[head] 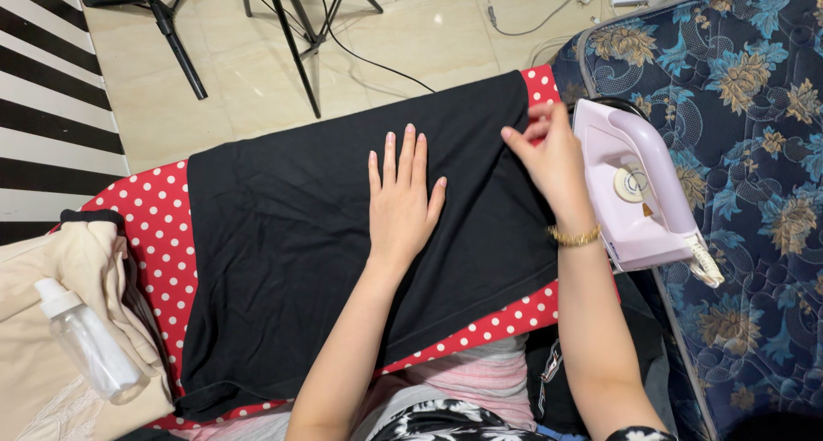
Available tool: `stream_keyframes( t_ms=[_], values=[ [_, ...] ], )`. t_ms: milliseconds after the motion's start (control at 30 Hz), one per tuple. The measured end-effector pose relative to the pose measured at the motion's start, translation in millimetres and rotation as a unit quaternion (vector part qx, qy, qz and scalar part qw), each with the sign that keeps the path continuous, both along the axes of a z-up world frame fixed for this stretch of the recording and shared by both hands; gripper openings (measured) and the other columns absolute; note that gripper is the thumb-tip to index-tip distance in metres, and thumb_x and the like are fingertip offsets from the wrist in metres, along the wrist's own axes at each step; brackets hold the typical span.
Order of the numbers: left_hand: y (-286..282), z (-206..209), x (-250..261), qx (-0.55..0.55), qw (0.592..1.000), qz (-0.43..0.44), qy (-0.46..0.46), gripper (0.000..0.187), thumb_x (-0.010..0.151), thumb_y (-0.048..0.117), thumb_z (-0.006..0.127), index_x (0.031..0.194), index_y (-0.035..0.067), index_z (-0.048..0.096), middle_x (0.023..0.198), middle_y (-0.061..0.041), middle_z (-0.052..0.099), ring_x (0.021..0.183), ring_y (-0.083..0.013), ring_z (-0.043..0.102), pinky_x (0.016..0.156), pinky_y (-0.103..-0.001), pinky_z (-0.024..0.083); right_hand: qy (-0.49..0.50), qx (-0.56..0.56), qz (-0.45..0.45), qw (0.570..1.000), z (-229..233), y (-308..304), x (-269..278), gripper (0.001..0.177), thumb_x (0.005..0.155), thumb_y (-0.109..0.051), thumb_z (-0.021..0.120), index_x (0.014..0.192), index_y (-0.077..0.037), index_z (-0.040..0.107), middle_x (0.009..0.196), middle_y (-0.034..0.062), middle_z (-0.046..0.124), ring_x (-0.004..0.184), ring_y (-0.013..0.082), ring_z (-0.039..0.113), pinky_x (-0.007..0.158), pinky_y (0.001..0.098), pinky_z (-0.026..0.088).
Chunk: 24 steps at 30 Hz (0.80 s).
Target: The person folds a light-colored top and a black top by hand on a red-and-white workspace, using a spray bottle on the fabric.
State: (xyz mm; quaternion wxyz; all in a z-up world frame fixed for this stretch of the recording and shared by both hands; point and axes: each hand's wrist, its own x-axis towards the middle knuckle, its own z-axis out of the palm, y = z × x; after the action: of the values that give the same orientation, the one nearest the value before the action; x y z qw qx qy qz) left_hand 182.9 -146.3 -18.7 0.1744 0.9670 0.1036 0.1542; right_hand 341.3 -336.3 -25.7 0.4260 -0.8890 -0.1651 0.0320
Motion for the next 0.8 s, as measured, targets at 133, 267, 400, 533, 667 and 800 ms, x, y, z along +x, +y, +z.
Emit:
stream_keyframes(
  t_ms=[133,267,400,533,667,800],
  values=[
    [-2.9,-1.9,-3.4,0.009,1.0,-0.001,-0.003,0.066,0.102,0.037,0.059,0.154,0.001,0.042,0.165,-0.014,0.034,0.152,-0.037,0.032,0.124,-0.056,0.024,0.064,-0.161,-0.013,0.985,14.6,-24.9,-42.6,0.042,0.088,-0.038,0.081,0.097,-0.001,0.064,0.074,0.0148,0.068,0.068,0.0288,0.066,0.065,0.0387,0.051],
    [-7.6,-1.2,-12.7,0.012,1.0,-0.01,0.0,0.066,0.103,0.039,0.058,0.154,0.001,0.042,0.165,-0.016,0.033,0.152,-0.0389,0.031,0.123,-0.056,0.024,0.089,-0.252,-0.024,0.963,21.8,-46.1,-73.9,0.05,0.094,-0.044,0.075,0.088,0.004,0.063,0.073,0.0257,0.065,0.071,0.0406,0.066,0.067,0.0462,0.049],
    [-13.4,0.2,-24.1,0.014,1.0,-0.017,-0.002,0.066,0.104,0.04,0.057,0.155,0.001,0.042,0.165,-0.016,0.033,0.152,-0.0394,0.03,0.124,-0.056,0.023,-0.028,-0.187,-0.09,0.978,16.9,-73.3,-97.0,0.039,0.096,-0.037,0.074,0.1,0.001,0.067,0.079,0.0232,0.068,0.072,0.0426,0.066,0.064,0.0486,0.05],
    [-20.4,2.5,-38.7,0.014,1.0,-0.023,-0.004,0.067,0.103,0.041,0.057,0.155,0.001,0.042,0.166,-0.016,0.032,0.153,-0.0397,0.03,0.124,-0.056,0.023,-0.084,-0.174,-0.135,0.972,17.9,-84.2,-116.6,0.032,0.094,-0.029,0.079,0.101,-0.001,0.066,0.09,0.0167,0.068,0.084,0.0374,0.067,0.072,0.0478,0.05],
    [-31.4,6.0,-57.3,0.022,0.999,-0.046,0.002,0.071,0.1,0.043,0.059,0.154,0.001,0.042,0.164,-0.019,0.032,0.152,-0.0411,0.03,0.123,-0.057,0.023,-0.185,-0.187,-0.123,0.957,33.1,-74.6,-136.0,0.031,0.091,-0.02,0.08,0.114,-0.004,0.067,0.107,0.013,0.061,0.099,0.0337,0.059,0.088,0.0454,0.046],
    [-47.8,9.9,-77.9,0.013,0.997,-0.078,0.01,0.073,0.098,0.044,0.059,0.154,0.002,0.041,0.163,-0.019,0.032,0.151,-0.0412,0.03,0.122,-0.057,0.023,-0.215,-0.14,-0.054,0.965,38.5,-58.2,-153.1,0.022,0.096,-0.015,0.077,0.114,-0.007,0.068,0.114,0.0089,0.061,0.11,0.0303,0.056,0.099,0.0431,0.043]
  ],
)
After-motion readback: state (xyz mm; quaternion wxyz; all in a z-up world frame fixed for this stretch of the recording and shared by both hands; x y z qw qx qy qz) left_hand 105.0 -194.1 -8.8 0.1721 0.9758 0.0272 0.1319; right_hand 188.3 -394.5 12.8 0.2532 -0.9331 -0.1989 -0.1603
